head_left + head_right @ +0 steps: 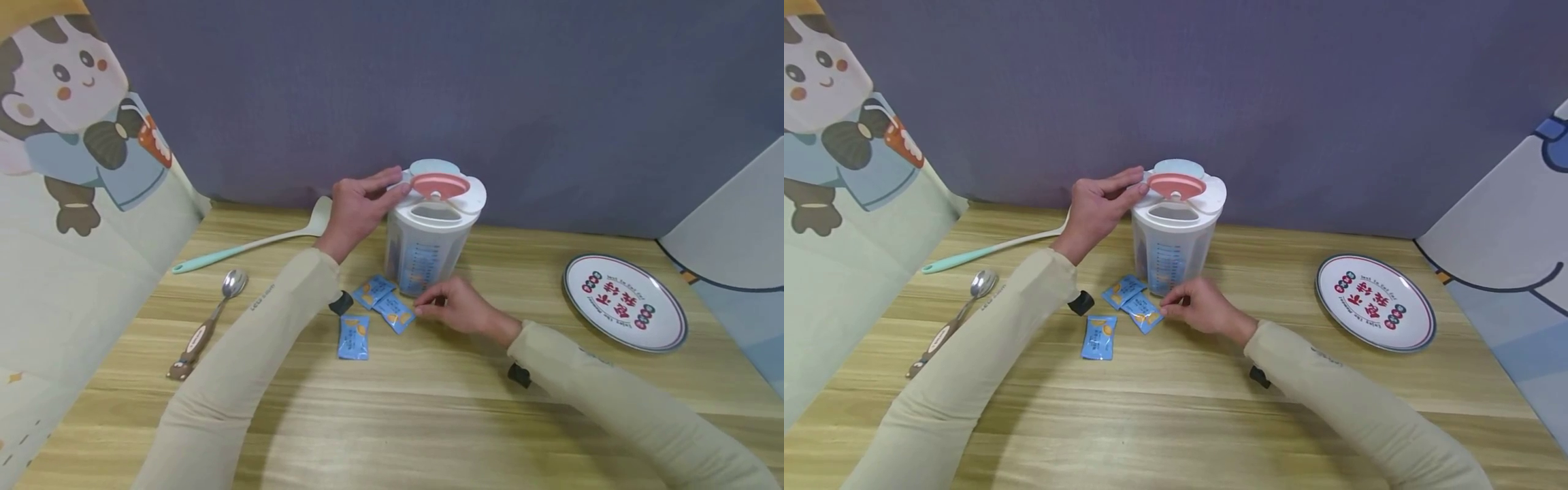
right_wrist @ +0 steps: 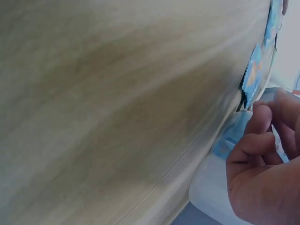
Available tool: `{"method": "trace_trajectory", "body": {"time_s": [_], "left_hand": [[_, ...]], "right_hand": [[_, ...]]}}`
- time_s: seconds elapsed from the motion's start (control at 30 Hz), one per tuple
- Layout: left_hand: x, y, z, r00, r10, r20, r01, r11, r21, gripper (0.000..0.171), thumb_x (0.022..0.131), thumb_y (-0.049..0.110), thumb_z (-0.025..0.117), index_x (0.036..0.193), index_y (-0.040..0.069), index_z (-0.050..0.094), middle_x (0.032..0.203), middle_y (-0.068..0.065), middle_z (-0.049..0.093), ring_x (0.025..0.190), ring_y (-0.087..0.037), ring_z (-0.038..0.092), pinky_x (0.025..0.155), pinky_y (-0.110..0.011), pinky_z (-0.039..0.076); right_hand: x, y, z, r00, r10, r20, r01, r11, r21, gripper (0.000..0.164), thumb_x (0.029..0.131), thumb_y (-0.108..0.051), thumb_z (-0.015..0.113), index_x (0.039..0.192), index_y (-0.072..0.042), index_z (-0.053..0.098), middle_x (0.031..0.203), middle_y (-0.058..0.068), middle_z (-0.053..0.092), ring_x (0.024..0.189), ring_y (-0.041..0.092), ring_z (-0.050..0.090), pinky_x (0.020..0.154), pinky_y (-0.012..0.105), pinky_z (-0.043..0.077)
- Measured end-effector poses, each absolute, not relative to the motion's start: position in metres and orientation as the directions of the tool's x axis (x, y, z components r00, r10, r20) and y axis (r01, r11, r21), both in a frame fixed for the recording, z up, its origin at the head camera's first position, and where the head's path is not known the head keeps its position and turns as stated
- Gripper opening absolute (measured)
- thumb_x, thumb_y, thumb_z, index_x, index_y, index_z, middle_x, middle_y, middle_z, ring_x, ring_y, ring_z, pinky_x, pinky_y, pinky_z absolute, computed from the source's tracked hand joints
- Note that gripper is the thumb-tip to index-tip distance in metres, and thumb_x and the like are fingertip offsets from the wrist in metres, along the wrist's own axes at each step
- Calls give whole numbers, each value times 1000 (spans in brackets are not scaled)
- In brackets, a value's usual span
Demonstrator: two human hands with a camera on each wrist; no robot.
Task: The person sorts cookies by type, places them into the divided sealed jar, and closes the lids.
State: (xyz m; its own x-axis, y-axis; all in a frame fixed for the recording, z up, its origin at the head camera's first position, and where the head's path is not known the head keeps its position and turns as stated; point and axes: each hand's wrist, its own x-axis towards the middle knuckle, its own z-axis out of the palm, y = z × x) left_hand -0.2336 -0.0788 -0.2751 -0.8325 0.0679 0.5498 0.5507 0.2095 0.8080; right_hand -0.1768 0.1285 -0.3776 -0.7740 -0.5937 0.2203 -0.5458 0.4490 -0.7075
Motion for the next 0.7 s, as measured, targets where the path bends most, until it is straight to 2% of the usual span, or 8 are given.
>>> {"method": "trace_trajectory", "body": {"time_s": [0.2,0.43,0.7], "left_hand": [[-220,-79,-264,-846,68,528,530,213,821,29,85,12,73,109,-3,67,115,-11,64,106,-13,61,84,-22,50],[-248,-79,-286,-831,62,553,553,201,808,30,82,19,77,107,4,71,113,-6,66,104,-9,62,82,-21,51],[-253,-81,-291,-819,65,570,571,194,798,31,79,27,79,104,11,73,111,0,67,102,-5,62,81,-22,52]], "right_hand": [[-178,126,-385,-752,-601,270,-595,443,-671,7,78,-2,77,83,2,74,77,4,71,64,9,59,56,24,50],[-176,121,-390,-777,-578,250,-575,489,-656,14,77,-4,78,88,3,73,82,6,71,73,12,64,65,26,53],[-173,120,-393,-784,-571,246,-585,544,-601,18,76,-7,78,90,3,72,72,-1,67,61,5,55,55,23,48]]}}
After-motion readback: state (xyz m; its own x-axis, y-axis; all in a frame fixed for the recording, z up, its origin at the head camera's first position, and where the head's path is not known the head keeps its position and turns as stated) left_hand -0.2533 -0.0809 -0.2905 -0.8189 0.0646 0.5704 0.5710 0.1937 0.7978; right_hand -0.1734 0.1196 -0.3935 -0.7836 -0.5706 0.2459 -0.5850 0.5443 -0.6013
